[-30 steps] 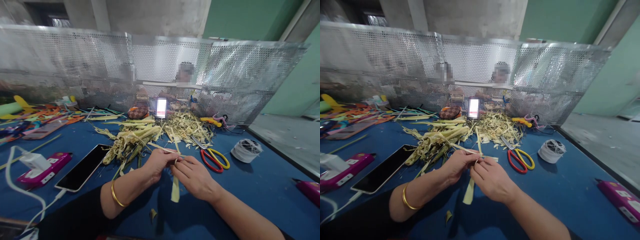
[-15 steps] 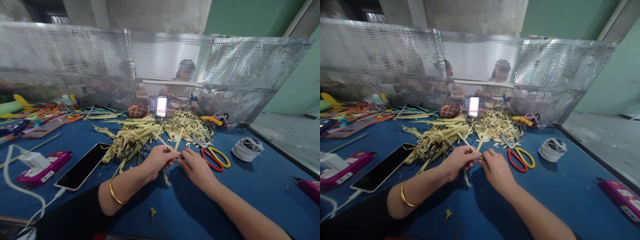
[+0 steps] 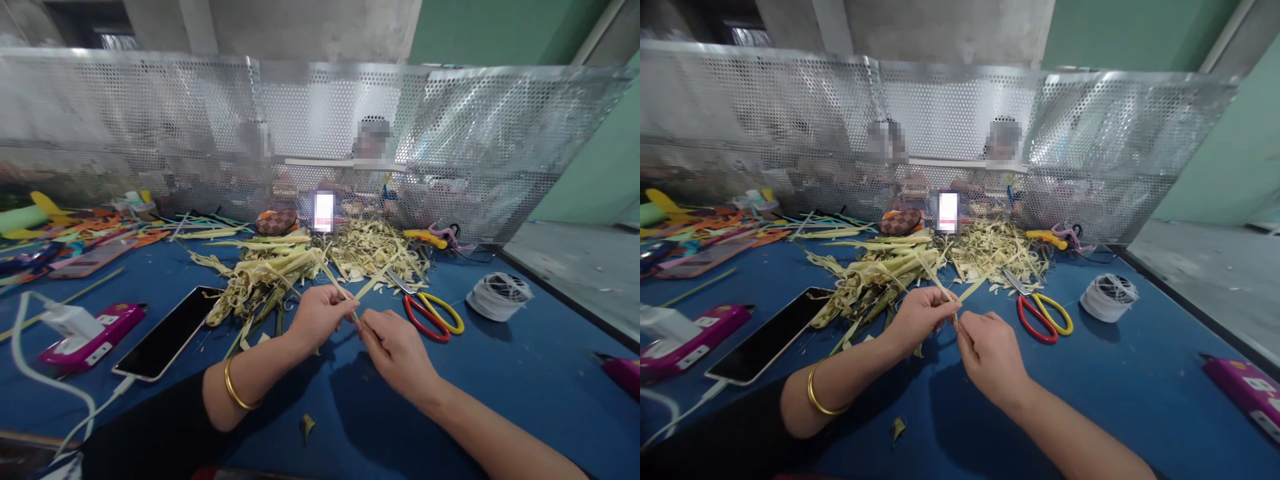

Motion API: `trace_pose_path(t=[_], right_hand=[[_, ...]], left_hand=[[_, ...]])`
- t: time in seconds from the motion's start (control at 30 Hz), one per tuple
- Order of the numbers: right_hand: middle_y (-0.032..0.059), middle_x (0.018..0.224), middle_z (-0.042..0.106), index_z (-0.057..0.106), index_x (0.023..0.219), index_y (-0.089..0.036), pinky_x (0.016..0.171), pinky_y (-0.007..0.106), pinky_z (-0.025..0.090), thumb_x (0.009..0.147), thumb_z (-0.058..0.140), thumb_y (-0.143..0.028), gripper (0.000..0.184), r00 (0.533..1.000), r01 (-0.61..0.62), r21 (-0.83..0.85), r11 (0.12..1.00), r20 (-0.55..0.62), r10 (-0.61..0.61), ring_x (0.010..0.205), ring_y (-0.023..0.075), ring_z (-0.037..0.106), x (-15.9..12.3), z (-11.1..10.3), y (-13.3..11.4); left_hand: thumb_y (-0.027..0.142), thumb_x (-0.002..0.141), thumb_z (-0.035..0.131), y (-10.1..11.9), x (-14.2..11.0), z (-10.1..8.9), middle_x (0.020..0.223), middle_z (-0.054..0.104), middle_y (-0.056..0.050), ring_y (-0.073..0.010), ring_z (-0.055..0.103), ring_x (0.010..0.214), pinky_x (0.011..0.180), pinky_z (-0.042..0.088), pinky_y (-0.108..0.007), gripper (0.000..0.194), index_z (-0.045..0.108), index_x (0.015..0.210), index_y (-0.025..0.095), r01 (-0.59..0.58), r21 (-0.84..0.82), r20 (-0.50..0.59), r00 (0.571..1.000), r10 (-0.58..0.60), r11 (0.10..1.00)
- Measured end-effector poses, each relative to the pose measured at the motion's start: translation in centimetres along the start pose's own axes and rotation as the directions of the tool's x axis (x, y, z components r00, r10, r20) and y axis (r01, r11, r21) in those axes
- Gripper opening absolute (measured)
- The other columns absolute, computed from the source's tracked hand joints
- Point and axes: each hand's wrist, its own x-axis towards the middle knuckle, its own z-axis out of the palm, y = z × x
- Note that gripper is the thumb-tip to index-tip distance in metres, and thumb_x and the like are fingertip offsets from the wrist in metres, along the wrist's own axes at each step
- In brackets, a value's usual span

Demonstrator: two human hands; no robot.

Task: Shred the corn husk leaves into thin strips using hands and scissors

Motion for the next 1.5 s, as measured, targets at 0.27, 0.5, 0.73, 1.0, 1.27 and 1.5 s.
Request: trace_pose_path(t=[0.27, 0.5, 0.73, 1.0, 1.27, 1.5], right_hand=[[0.0008, 0.056, 0.058, 0.053, 0.064, -0.020, 0.056, 0.026, 0.035, 0.090, 0.040, -0.035, 0.033, 0.939, -0.277, 0.316, 0.907, 0.288, 0.187, 0.055, 0.0147, 0.050, 0.6, 0.4, 1.0], [-0.0016, 0.061, 0.059, 0.063, 0.070, -0.017, 0.059, 0.024, 0.043, 0.067, 0.069, -0.054, 0.037, 0.792, -0.530, 0.778, 0.338, 0.312, 0.525, 0.057, 0.0110, 0.053, 1.8, -0.6, 2.8], [-0.0006, 0.052, 0.060, 0.066, 0.061, -0.015, 0.053, 0.025, 0.044, 0.054, 0.079, -0.052, 0.040, 0.750, -0.455, 0.867, 0.206, 0.248, 0.613, 0.048, 0.0101, 0.052, 1.8, -0.2, 2.0], [-0.0012, 0.051, 0.058, 0.065, 0.063, -0.015, 0.052, 0.026, 0.043, 0.058, 0.077, -0.048, 0.036, 0.737, -0.444, 0.871, 0.213, 0.220, 0.639, 0.046, 0.0110, 0.051, 1.6, 0.8, 2.5], [0.0097, 0.101, 0.064, 0.063, 0.105, -0.020, 0.086, 0.041, 0.041, 0.080, 0.058, -0.041, 0.033, 0.842, -0.260, 0.223, 0.940, -0.423, 0.334, 0.098, 0.0263, 0.056, 1.9, -2.2, 4.0], [0.0011, 0.072, 0.066, 0.063, 0.066, -0.022, 0.074, 0.033, 0.042, 0.081, 0.057, -0.027, 0.017, 0.971, -0.234, 0.354, 0.906, 0.140, 0.196, 0.073, 0.0186, 0.060, 1.7, -1.5, 2.2]], left_hand=[[0.032, 0.060, 0.070, 0.5, 0.3, -0.5, 0.067, 0.064, -0.002, -0.0034, 0.040, 0.041, 0.040, 0.029, -0.019, 0.021, 0.066, 0.066, 0.012, 0.060, -0.089, 0.040, 0.998, -0.056, 0.994], [0.047, 0.063, 0.068, 1.8, -0.2, -0.9, 0.070, 0.067, -0.006, -0.0024, 0.034, 0.039, 0.040, 0.013, -0.021, 0.036, 0.068, 0.072, 0.012, 0.247, -0.113, 0.234, 0.948, -0.216, 0.962], [0.037, 0.060, 0.071, 1.4, -0.7, -0.1, 0.042, 0.048, 0.004, -0.0046, 0.027, 0.042, 0.044, 0.018, -0.023, 0.025, 0.066, 0.055, 0.013, 0.170, 0.014, 0.223, 0.960, -0.168, 0.985], [0.033, 0.063, 0.068, 2.1, -1.1, -0.3, 0.046, 0.055, 0.001, -0.0060, 0.031, 0.044, 0.046, 0.022, -0.023, 0.022, 0.069, 0.055, 0.012, 0.141, 0.093, 0.307, 0.938, -0.163, 0.986], [0.045, 0.072, 0.060, 1.4, -1.2, -0.2, 0.050, 0.058, 0.000, -0.0067, 0.032, 0.042, 0.043, 0.024, -0.022, 0.035, 0.069, 0.062, 0.013, 0.098, 0.196, 0.284, 0.947, -0.152, 0.976], [0.041, 0.072, 0.059, 0.5, -1.6, 0.5, 0.041, 0.050, 0.002, -0.0086, 0.038, 0.044, 0.046, 0.026, -0.022, 0.033, 0.069, 0.056, 0.013, -0.033, 0.349, 0.348, 0.932, -0.097, 0.936]])
